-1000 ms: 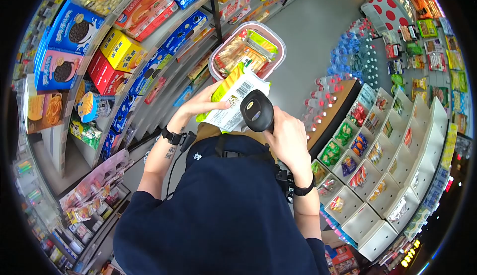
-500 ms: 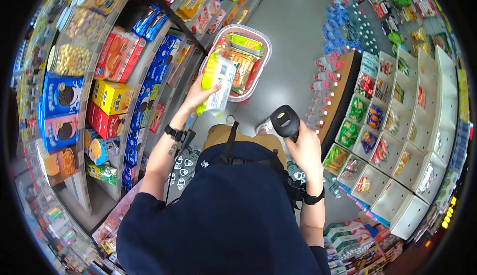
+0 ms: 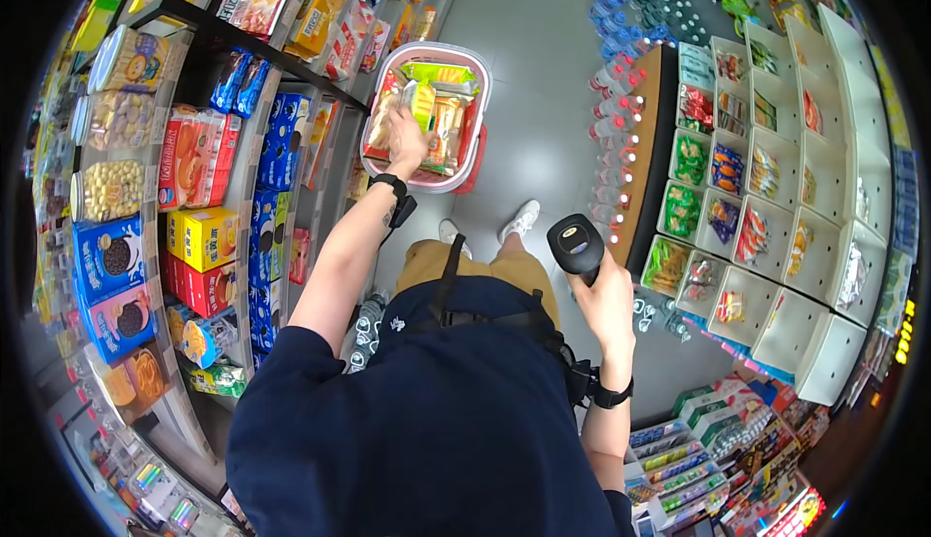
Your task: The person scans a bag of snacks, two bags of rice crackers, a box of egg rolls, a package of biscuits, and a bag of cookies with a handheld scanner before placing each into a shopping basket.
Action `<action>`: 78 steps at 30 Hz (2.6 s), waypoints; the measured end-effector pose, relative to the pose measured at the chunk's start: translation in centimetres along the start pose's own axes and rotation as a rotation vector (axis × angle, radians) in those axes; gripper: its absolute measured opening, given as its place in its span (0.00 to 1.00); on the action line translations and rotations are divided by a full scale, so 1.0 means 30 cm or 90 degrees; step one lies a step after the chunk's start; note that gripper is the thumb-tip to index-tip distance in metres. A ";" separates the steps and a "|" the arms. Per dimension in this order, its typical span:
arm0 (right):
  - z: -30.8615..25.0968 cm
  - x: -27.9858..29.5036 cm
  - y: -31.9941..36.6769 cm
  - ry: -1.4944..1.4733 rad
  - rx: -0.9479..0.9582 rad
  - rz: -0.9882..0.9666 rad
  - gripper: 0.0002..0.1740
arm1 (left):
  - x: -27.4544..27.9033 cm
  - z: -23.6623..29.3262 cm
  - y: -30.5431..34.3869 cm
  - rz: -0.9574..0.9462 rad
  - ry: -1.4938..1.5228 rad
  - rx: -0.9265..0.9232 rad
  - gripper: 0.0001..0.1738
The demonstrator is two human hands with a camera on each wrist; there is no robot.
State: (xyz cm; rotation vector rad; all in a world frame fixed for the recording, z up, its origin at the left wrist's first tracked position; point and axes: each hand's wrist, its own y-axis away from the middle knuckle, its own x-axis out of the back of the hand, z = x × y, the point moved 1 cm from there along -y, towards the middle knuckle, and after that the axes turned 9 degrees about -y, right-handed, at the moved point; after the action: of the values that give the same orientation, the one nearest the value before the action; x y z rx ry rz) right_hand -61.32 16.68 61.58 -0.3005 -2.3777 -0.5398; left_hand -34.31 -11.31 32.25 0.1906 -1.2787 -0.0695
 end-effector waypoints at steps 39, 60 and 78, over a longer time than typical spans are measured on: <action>0.676 -0.198 0.196 0.128 0.033 -0.421 0.17 | -0.594 -0.403 2.024 -0.498 0.494 0.116 0.06; 0.777 -0.168 0.308 0.097 0.012 -0.415 0.20 | -0.719 -0.606 2.232 -0.546 0.395 0.434 0.20; 0.462 -0.495 0.370 0.164 0.077 -0.444 0.19 | -0.641 -0.954 2.272 -0.607 0.325 0.438 0.24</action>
State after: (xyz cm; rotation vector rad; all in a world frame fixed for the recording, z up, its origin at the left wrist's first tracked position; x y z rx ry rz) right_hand -54.16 31.77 45.56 0.6405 -2.2064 -0.6881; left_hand -16.17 61.62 18.50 1.3163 -0.5664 -0.3697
